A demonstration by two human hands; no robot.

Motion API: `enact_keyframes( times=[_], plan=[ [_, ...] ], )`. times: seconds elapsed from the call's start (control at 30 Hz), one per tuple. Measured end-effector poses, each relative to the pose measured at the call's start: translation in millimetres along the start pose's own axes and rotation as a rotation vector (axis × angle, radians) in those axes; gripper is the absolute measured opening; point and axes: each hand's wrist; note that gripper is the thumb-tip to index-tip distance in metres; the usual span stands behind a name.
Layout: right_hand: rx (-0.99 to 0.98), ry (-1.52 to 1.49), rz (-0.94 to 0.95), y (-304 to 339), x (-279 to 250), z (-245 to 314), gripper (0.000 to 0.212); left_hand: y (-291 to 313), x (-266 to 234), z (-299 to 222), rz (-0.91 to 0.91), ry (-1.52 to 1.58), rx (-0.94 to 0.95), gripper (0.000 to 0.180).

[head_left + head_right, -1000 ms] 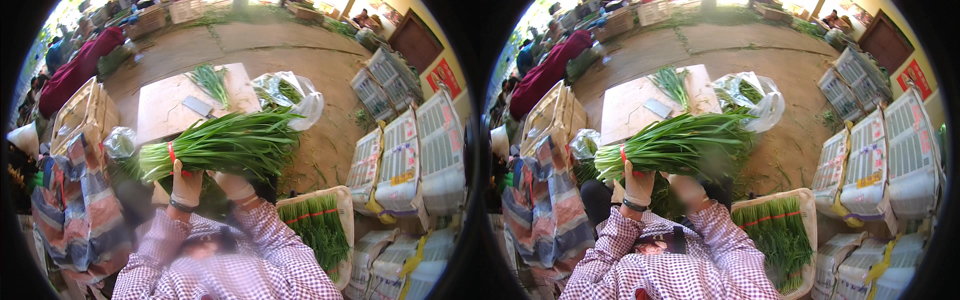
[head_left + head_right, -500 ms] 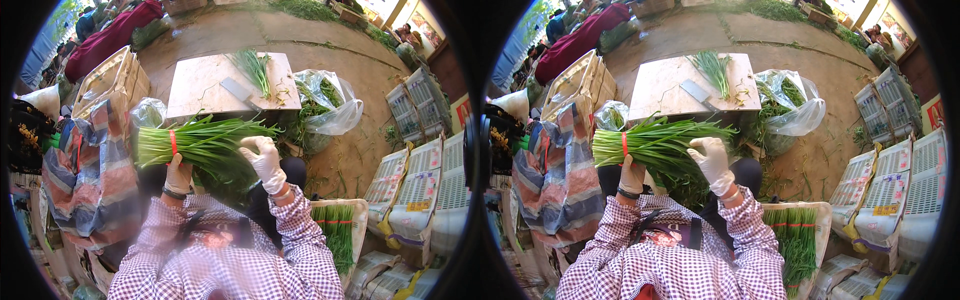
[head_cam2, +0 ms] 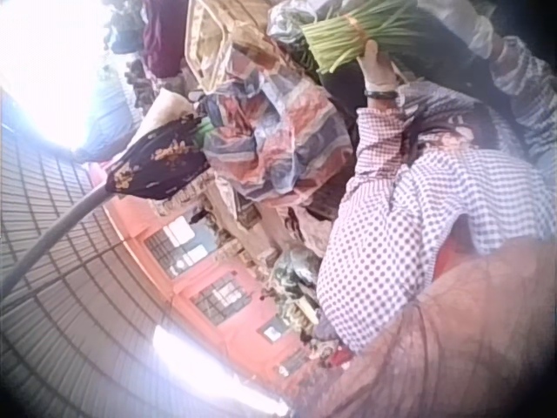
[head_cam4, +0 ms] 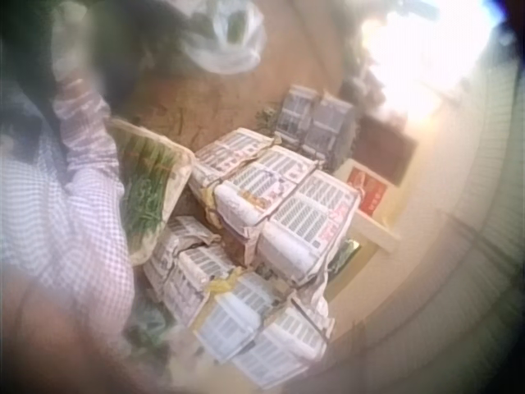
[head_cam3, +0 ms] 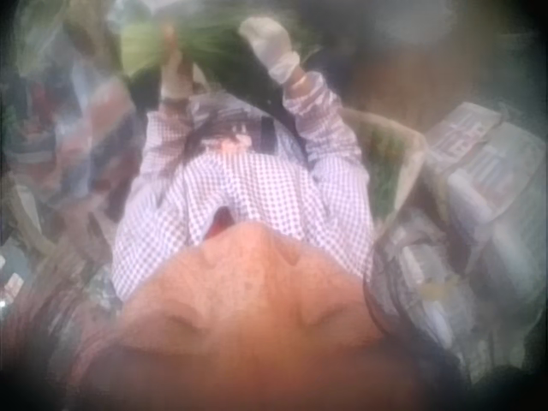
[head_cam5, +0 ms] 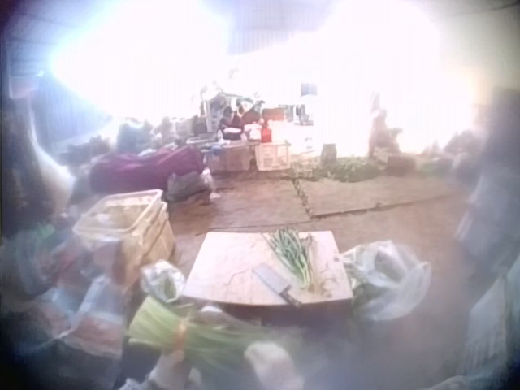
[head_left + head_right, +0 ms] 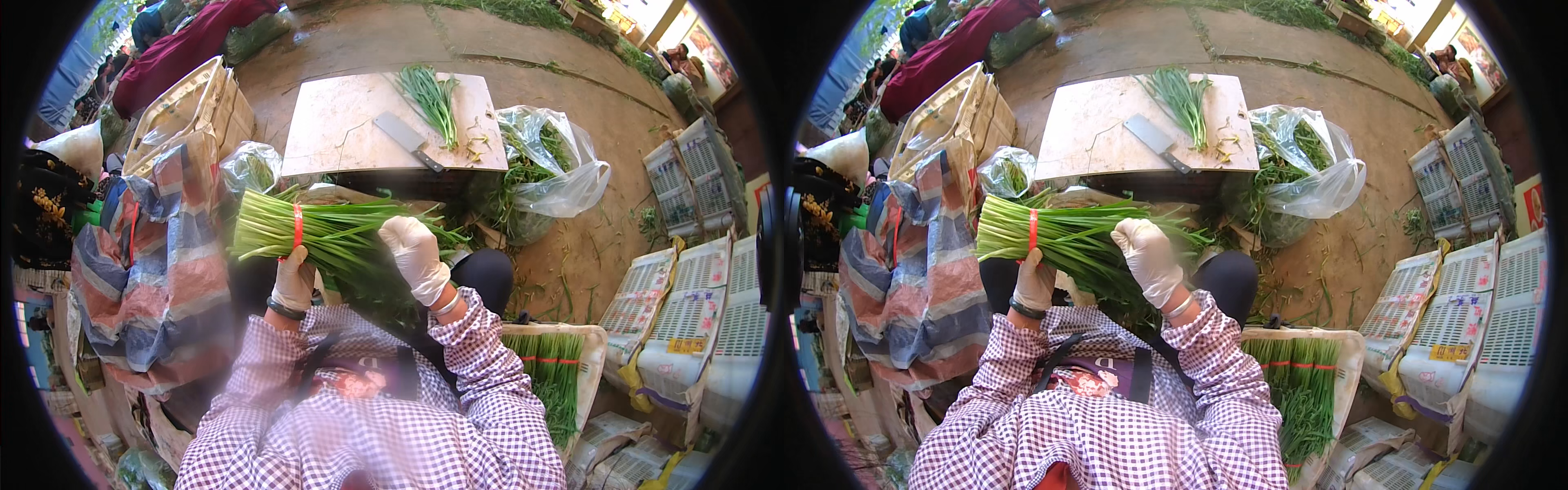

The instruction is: The person gathers a bundle of green leafy vegetables, secures them with a red rubber band by hand, and trims the roots with a knife on a wooden board.

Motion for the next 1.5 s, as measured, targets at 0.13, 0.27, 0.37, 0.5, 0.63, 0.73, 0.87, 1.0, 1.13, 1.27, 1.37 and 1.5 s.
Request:
enact_keyframes(
  times=[0.13, 0.27, 0.37, 0.5, 0.63, 0.73, 0.87, 1.0, 1.13, 1.27, 1.37, 1.5],
  plan=[
    [0.362, -0.596, -0.135, 5, -7, -11, 0.007, -3, -20, 7, -0.123, 0.085, -0.03, 0.055],
    [0.353, -0.524, 0.193, 11, -46, 0, 0.011, -6, -40, -20, -0.144, 0.144, 0.009, 0.058],
    [0.023, 0.033, 0.256, 13, -85, 0, 0.013, -14, -38, -36, -0.119, 0.077, 0.029, 0.07],
    [0.377, -0.172, 0.103, 28, -95, -14, 0.008, -18, -40, -50, -0.141, 0.045, 0.141, 0.067],
    [0.416, -0.252, 0.049, 24, -80, -9, 0.009, -21, -46, -61, -0.242, -0.006, 0.19, 0.065],
    [0.29, -0.243, 0.197, 20, -70, 2, 0.01, -14, -53, -62, -0.203, -0.005, 0.192, 0.065],
    [0.21, -0.223, 0.418, 21, -41, 14, 0.014, -11, -51, -64, -0.213, -0.005, 0.193, 0.066],
    [0.149, -0.087, 0.371, 25, -16, 10, 0.019, -9, -51, -62, -0.189, 0.008, 0.192, 0.068],
    [0.065, -0.045, 0.278, 28, -1, 11, 0.029, -6, -51, -63, -0.225, 0.016, 0.182, 0.068],
    [-0.077, 0.036, 0.201, 27, 7, 12, 0.033, -2, -51, -65, -0.249, 0.001, 0.193, 0.069],
    [-0.134, 0.047, 0.199, 24, 10, 12, 0.032, -3, -50, -62, -0.262, -0.007, 0.197, 0.069],
    [-0.161, 0.062, 0.183, 26, 18, 7, 0.028, -2, -54, -58, -0.276, 0.01, 0.19, 0.069]
  ],
)
Point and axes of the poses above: each hand's wrist, its own y-axis away from the middle knuckle, its own x-axis out of the palm, z = x × y, and after that the axes turned 8 degrees about x, right-handed
